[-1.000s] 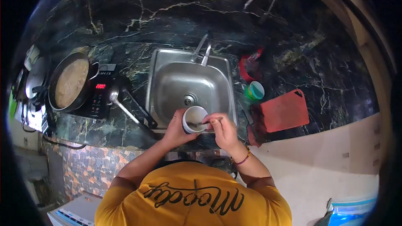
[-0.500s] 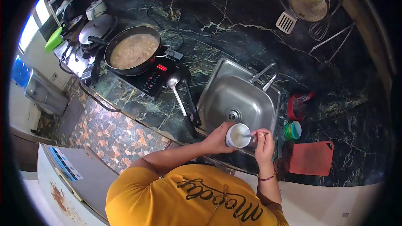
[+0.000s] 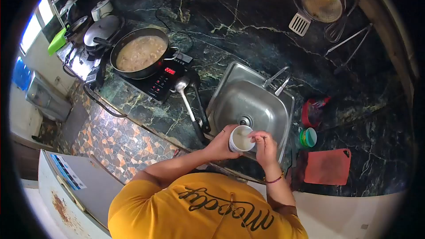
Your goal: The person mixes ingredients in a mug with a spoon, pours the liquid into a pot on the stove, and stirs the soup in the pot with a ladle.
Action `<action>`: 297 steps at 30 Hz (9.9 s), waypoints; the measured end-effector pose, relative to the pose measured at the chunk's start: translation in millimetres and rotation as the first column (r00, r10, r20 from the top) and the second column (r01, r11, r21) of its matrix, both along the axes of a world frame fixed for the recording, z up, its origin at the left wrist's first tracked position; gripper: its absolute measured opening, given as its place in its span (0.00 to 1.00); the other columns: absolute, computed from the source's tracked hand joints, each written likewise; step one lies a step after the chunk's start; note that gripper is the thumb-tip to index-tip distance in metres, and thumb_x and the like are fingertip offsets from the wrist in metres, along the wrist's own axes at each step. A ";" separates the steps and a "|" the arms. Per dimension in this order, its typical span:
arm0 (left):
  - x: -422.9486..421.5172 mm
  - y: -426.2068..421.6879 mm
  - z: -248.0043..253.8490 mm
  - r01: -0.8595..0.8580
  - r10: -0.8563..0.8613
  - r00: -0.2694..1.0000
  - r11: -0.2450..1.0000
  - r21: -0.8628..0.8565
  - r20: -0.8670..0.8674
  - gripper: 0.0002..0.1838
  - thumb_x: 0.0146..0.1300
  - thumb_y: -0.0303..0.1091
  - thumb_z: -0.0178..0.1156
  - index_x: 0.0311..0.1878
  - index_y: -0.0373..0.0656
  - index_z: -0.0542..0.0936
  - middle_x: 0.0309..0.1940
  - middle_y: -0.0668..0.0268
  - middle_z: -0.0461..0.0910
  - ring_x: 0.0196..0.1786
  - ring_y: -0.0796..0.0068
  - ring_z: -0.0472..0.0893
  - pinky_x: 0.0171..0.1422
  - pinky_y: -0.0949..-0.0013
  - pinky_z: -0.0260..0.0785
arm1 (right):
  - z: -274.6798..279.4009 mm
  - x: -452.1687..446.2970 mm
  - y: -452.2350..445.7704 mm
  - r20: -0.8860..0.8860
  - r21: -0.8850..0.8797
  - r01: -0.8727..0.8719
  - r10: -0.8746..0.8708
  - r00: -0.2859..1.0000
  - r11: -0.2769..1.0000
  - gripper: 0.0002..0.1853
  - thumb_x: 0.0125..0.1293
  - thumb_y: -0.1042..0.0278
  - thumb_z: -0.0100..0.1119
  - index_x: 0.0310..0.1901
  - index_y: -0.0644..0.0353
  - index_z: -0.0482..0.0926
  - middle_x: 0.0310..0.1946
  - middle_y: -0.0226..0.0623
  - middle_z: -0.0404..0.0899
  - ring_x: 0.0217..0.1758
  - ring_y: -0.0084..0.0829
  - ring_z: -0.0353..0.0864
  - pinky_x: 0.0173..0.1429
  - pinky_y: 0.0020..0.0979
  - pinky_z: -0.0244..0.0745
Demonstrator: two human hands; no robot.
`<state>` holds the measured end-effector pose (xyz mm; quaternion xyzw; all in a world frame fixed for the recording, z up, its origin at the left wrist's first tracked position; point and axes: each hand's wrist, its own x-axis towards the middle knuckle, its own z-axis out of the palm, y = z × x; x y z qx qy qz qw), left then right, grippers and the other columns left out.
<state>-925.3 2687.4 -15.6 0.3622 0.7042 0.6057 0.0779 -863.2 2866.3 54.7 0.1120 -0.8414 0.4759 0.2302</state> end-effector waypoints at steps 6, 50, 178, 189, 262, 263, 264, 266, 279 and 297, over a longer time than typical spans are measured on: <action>-6.4 -12.7 1.1 -0.007 0.007 1.000 1.000 -0.024 -0.019 0.50 0.43 0.37 0.77 0.69 0.38 0.60 0.60 0.50 0.69 0.66 0.51 0.70 0.71 0.57 0.62 | 19.8 10.1 3.5 0.085 0.001 -0.144 0.143 0.986 0.990 0.05 0.69 0.82 0.54 0.43 0.61 0.76 0.40 0.40 0.85 0.36 0.34 0.84 0.42 0.33 0.80; -19.0 -21.4 13.2 -0.039 0.039 0.999 0.999 0.023 0.004 0.49 0.42 0.36 0.77 0.68 0.38 0.62 0.61 0.51 0.69 0.67 0.51 0.69 0.72 0.57 0.61 | 22.5 -18.6 -18.7 0.104 -0.223 -0.110 0.135 0.985 0.969 0.06 0.76 0.75 0.48 0.47 0.63 0.75 0.41 0.40 0.83 0.32 0.26 0.78 0.39 0.27 0.76; -23.0 18.4 10.4 0.071 -0.074 0.996 0.997 -0.042 -0.058 0.49 0.39 0.36 0.79 0.65 0.40 0.62 0.59 0.50 0.69 0.63 0.47 0.72 0.67 0.54 0.65 | 5.6 6.0 15.5 -0.025 -0.112 0.148 -0.152 0.988 0.983 0.07 0.79 0.71 0.44 0.48 0.63 0.72 0.39 0.37 0.82 0.33 0.22 0.77 0.40 0.25 0.76; -24.6 17.6 6.6 0.058 -0.058 0.998 0.998 -0.016 -0.026 0.50 0.40 0.34 0.78 0.67 0.37 0.60 0.59 0.54 0.70 0.63 0.59 0.72 0.70 0.59 0.63 | 7.5 2.1 22.8 0.187 -0.756 0.343 -0.318 0.929 0.557 0.10 0.81 0.61 0.42 0.48 0.58 0.68 0.33 0.38 0.78 0.27 0.22 0.71 0.31 0.24 0.68; -15.9 4.2 2.1 0.029 -0.029 0.999 0.999 0.027 -0.023 0.50 0.41 0.36 0.78 0.67 0.38 0.61 0.60 0.52 0.67 0.66 0.53 0.70 0.71 0.57 0.61 | 6.5 9.7 -24.6 0.018 -0.127 0.178 -0.177 0.984 0.976 0.06 0.77 0.74 0.47 0.44 0.63 0.75 0.37 0.39 0.85 0.30 0.25 0.78 0.39 0.27 0.76; -16.7 2.9 3.9 0.029 -0.029 0.999 0.999 0.027 -0.023 0.50 0.41 0.36 0.78 0.67 0.38 0.61 0.60 0.52 0.67 0.66 0.53 0.70 0.71 0.57 0.61 | 8.2 11.7 -23.1 0.018 -0.128 0.178 -0.177 0.984 0.976 0.06 0.77 0.74 0.47 0.44 0.63 0.75 0.37 0.39 0.85 0.30 0.25 0.78 0.39 0.27 0.76; -17.8 1.1 6.1 0.028 -0.028 0.999 1.000 0.014 -0.018 0.50 0.41 0.36 0.78 0.67 0.38 0.61 0.60 0.52 0.67 0.66 0.53 0.70 0.71 0.57 0.61 | 10.0 14.1 -18.8 0.051 -0.059 0.194 -0.191 0.980 0.979 0.06 0.77 0.74 0.47 0.44 0.64 0.75 0.37 0.39 0.85 0.31 0.25 0.78 0.39 0.27 0.76; -19.0 -1.0 5.7 0.027 -0.027 1.000 1.000 0.002 -0.010 0.50 0.41 0.35 0.77 0.67 0.38 0.61 0.60 0.52 0.67 0.65 0.52 0.70 0.71 0.56 0.61 | 8.7 13.2 -13.6 0.085 0.011 0.206 -0.206 0.975 0.979 0.06 0.77 0.73 0.47 0.44 0.64 0.75 0.38 0.39 0.85 0.31 0.24 0.77 0.39 0.27 0.76; -21.5 -3.7 1.6 0.008 -0.007 0.998 1.000 0.012 -0.061 0.51 0.40 0.36 0.78 0.67 0.37 0.60 0.60 0.50 0.67 0.66 0.51 0.69 0.72 0.56 0.60 | 2.6 -2.8 -14.6 0.002 -0.017 0.263 -0.263 0.965 0.965 0.08 0.79 0.72 0.46 0.45 0.65 0.74 0.36 0.36 0.83 0.31 0.22 0.75 0.37 0.25 0.74; -22.6 0.8 -6.4 0.007 -0.010 0.998 0.999 0.049 0.056 0.49 0.39 0.34 0.78 0.66 0.38 0.62 0.58 0.53 0.68 0.62 0.52 0.72 0.68 0.56 0.64 | 4.7 -1.3 -28.4 0.049 -0.157 0.191 -0.186 0.981 0.969 0.06 0.78 0.73 0.45 0.48 0.64 0.71 0.38 0.38 0.83 0.30 0.26 0.77 0.37 0.27 0.75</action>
